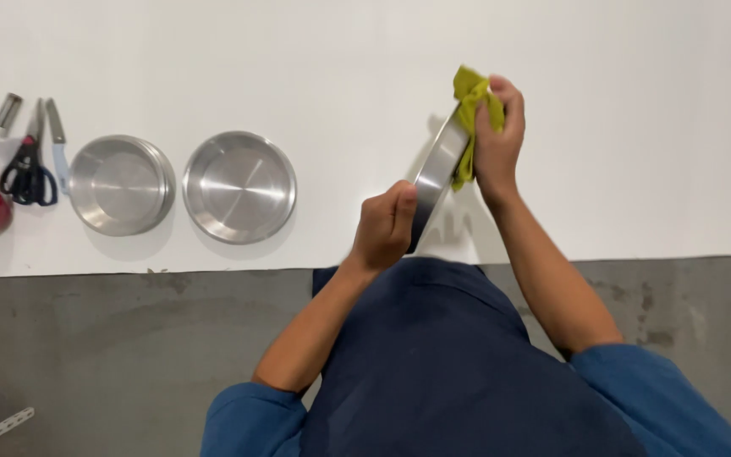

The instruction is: Cleaning metal baking pans by wiping them thoroughly with a cloth.

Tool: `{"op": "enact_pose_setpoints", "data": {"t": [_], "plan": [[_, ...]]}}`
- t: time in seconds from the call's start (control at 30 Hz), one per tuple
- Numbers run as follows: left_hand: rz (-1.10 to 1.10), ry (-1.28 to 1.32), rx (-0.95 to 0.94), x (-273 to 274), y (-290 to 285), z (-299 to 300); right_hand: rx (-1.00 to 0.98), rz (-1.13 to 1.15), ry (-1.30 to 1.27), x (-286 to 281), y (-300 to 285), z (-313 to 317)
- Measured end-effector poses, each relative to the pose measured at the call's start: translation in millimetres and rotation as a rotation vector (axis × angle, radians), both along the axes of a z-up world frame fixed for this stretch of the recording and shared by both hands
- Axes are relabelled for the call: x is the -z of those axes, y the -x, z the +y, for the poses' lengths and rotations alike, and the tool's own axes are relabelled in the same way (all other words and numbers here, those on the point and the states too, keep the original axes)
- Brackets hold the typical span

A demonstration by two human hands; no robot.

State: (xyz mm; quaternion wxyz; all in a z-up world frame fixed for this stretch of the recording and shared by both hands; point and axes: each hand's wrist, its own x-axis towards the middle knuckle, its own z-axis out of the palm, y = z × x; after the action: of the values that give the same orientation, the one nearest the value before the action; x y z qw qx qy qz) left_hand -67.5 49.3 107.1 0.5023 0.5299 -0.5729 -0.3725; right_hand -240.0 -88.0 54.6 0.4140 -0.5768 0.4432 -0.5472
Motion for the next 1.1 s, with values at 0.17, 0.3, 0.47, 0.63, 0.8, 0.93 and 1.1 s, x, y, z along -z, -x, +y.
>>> {"op": "enact_pose_setpoints", "data": {"t": [0.17, 0.3, 0.47, 0.63, 0.8, 0.93, 1.1], "plan": [[0.004, -0.006, 0.058, 24, 6, 12, -0.091, -0.144, -0.201, 26, 21, -11], [-0.033, 0.001, 0.167, 16, 3, 10, -0.091, -0.078, -0.103, 53, 32, -14], [-0.121, -0.117, 0.051, 23, 0, -8, -0.030, 0.076, -0.047, 42, 20, 1], [-0.342, -0.055, -0.052, 23, 4, -13, 0.117, -0.332, -0.339, 45, 31, -7], [-0.776, 0.420, 0.033, 90, 10, -9, -0.169, -1.214, -0.534, 52, 73, 2], [-0.946, 0.495, 0.161, 151, 3, 1, -0.173, -1.172, -0.508, 44, 92, 18], [-1.003, 0.399, 0.308, 188, -14, 11, -0.133, -1.185, -0.482, 49, 96, 37]]}}
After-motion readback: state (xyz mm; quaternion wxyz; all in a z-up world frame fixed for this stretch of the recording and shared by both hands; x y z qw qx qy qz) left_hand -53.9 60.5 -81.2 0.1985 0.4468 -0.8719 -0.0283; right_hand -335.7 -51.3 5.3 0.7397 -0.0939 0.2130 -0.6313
